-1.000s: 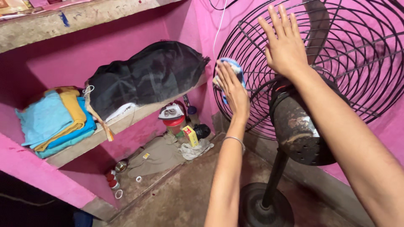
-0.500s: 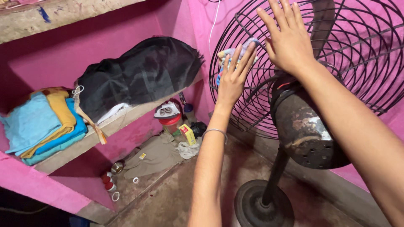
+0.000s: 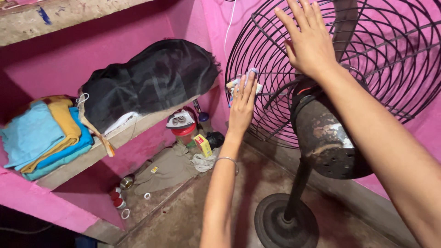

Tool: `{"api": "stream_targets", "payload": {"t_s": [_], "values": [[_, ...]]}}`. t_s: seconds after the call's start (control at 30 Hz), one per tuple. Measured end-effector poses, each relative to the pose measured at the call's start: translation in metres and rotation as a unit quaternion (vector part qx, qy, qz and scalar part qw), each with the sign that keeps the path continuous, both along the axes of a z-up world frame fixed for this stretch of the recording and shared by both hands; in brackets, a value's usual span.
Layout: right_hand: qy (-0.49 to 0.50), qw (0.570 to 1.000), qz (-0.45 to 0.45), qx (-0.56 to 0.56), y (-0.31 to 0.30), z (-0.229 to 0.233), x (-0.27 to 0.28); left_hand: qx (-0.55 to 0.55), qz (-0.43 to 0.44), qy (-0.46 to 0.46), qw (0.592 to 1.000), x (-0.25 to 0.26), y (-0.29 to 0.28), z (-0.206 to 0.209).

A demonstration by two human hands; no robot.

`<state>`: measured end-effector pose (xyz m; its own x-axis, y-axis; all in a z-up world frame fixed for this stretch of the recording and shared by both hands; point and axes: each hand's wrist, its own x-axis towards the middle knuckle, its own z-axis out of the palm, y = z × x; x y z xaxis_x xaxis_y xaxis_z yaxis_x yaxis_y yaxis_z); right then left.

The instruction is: The person wipes the metal cage of a standing fan with a blue cloth. They rotate the fan head to access different sections and continue wiping the cage throughout the clip.

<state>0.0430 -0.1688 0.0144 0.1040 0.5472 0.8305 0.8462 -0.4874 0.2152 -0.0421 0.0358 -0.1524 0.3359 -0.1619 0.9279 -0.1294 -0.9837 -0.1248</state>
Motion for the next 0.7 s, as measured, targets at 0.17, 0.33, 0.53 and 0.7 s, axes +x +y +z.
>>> {"api": "stream_targets", "payload": {"t_s": [0.17,0.33,0.53,0.7], "values": [[0.019,0.999,0.035,0.018,-0.002,0.002,-0.006,0.018,-0.084,-0.022,0.996,-0.004,-0.004,0.041],[0.013,0.999,0.029,0.013,-0.005,0.004,-0.008,0.110,-0.125,0.007,0.986,0.033,-0.026,0.076],[0.011,1.000,0.023,0.017,-0.005,0.002,-0.005,0.176,-0.107,-0.002,0.978,0.043,-0.006,0.053],[-0.007,1.000,0.024,0.015,-0.004,0.005,-0.005,0.186,-0.093,-0.004,0.978,0.040,0.008,0.041]]}}
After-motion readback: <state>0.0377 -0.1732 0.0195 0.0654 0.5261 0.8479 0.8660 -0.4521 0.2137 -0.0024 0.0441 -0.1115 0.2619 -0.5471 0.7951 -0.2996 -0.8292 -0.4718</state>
